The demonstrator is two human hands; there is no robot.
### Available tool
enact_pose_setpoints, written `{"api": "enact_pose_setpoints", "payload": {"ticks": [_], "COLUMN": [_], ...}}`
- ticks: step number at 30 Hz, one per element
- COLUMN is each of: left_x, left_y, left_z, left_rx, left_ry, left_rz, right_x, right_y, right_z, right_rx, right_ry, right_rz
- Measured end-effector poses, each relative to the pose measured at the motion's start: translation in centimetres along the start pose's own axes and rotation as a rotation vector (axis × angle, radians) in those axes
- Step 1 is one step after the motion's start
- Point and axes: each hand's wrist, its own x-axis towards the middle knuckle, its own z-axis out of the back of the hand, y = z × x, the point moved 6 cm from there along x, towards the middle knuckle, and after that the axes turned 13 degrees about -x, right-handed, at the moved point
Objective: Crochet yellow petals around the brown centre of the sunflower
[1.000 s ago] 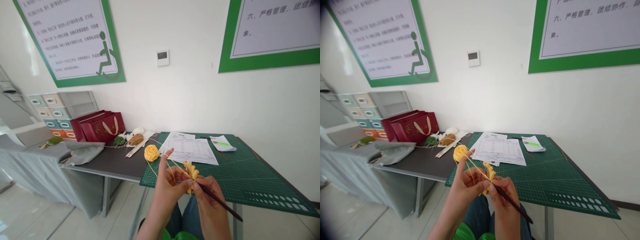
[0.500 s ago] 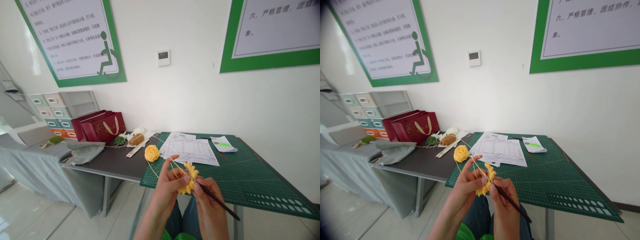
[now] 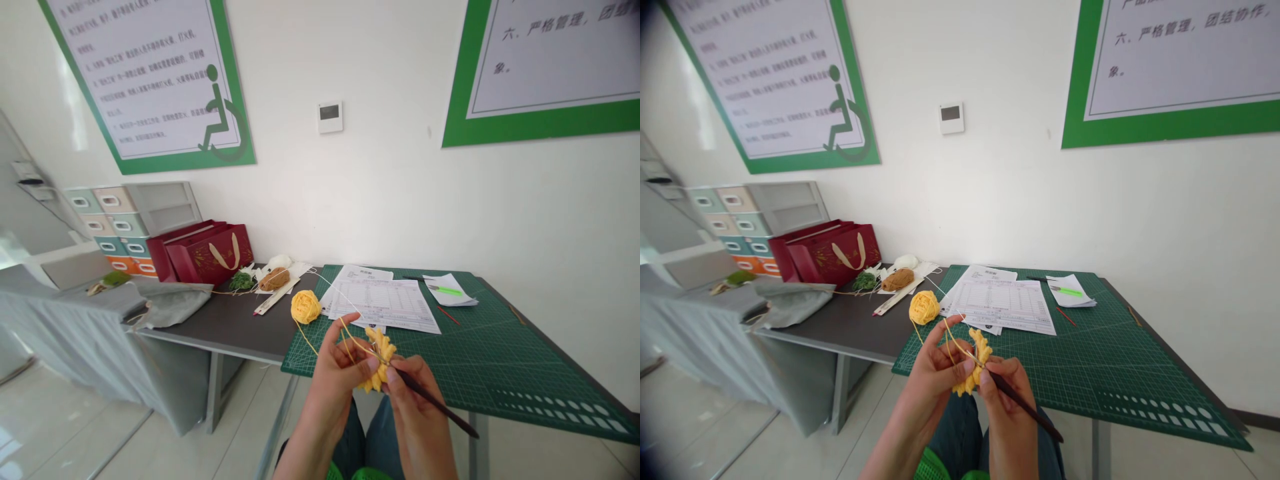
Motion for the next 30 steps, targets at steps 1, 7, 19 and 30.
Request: {"api": "enact_pose_setpoints", "payload": {"ticks": [1,7,19,30], "left_x": [0.0,-0.05,0.16,-0.39], "left_y": [-0.04,-0.08,0.27,0.37], "left_z": [-0.03,-0.46,-0.33,-0.52], "left_rx": [-0.004,-0.036,-0.069,-0.043], "left_ry": [-0.001,0.012,0.002,-0.013], "left_rz": [0.0,0.01,0.028,0.01], "right_x": [-0.02,-0.1,-0.02,-0.21], "right_y": [0.07,0.57,0.63,0.8], "right_z": [-0.04,-0.14,0.09,0.27], "right_rx": [-0.003,-0.019,-0.024,-0.022], "right_ry": [0.001,0.006,-0.013,-0.029], "right_rz": [-0.001,0.002,-0.015,-0.078]}}
